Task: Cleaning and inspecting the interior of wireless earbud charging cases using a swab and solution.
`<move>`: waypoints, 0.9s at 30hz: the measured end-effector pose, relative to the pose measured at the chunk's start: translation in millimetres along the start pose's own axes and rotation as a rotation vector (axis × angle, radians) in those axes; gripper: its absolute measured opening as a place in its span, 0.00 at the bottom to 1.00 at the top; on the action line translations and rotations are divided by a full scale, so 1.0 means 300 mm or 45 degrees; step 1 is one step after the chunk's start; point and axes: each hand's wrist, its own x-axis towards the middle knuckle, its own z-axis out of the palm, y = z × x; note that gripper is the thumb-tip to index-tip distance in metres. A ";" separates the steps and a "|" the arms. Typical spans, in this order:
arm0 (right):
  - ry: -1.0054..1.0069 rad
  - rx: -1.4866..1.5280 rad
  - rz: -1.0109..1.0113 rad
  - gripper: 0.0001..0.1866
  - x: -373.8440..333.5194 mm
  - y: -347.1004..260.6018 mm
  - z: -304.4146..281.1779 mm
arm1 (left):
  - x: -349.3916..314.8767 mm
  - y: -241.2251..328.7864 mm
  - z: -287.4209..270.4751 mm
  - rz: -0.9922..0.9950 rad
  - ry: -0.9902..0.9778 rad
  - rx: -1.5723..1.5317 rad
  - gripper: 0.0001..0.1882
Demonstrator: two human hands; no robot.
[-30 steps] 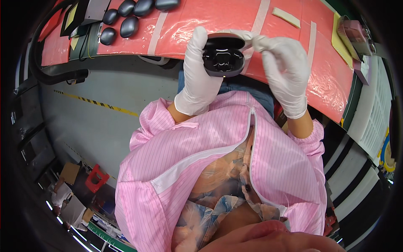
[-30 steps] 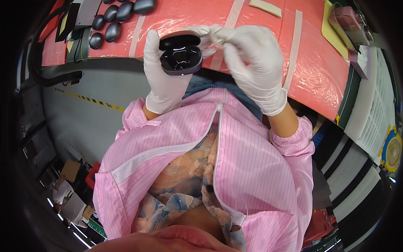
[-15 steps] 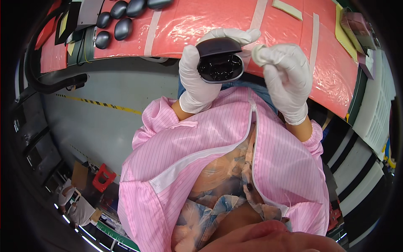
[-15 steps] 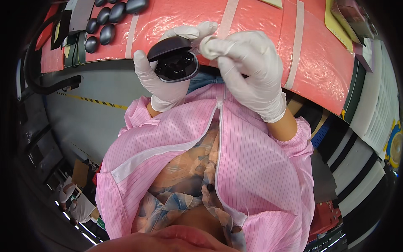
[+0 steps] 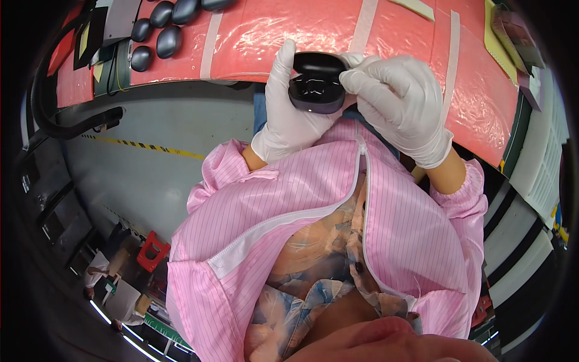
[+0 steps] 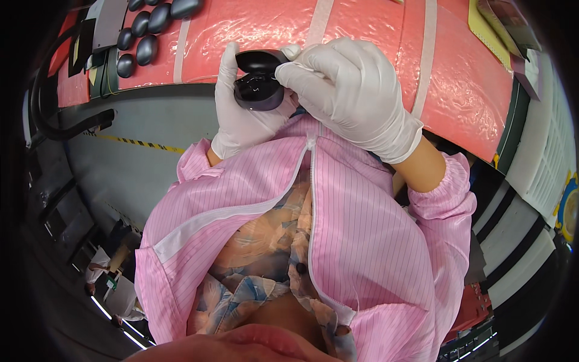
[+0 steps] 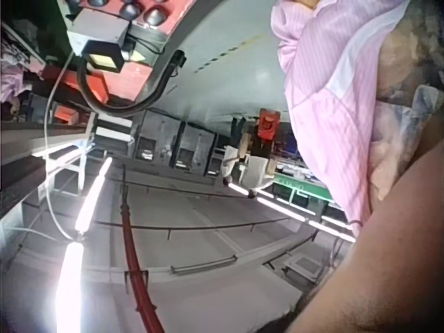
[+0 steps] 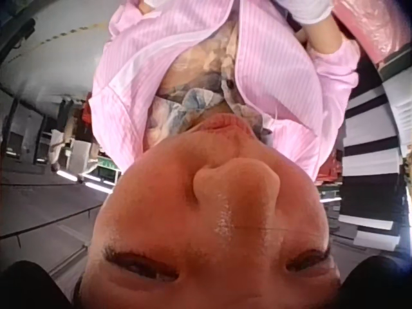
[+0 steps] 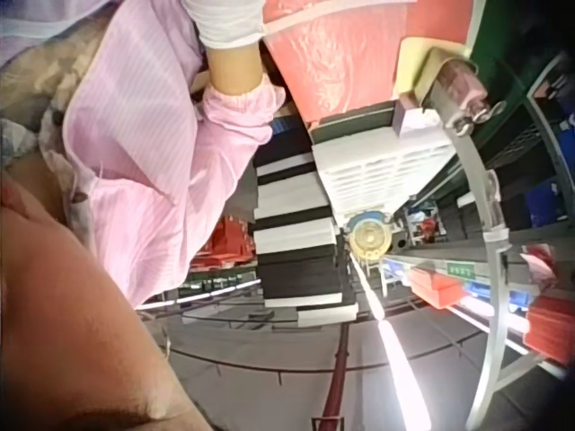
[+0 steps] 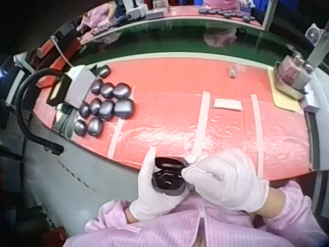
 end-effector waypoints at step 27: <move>0.319 0.521 0.687 0.14 -0.125 -0.019 0.010 | 0.012 0.003 -0.022 0.534 -0.456 0.974 0.51</move>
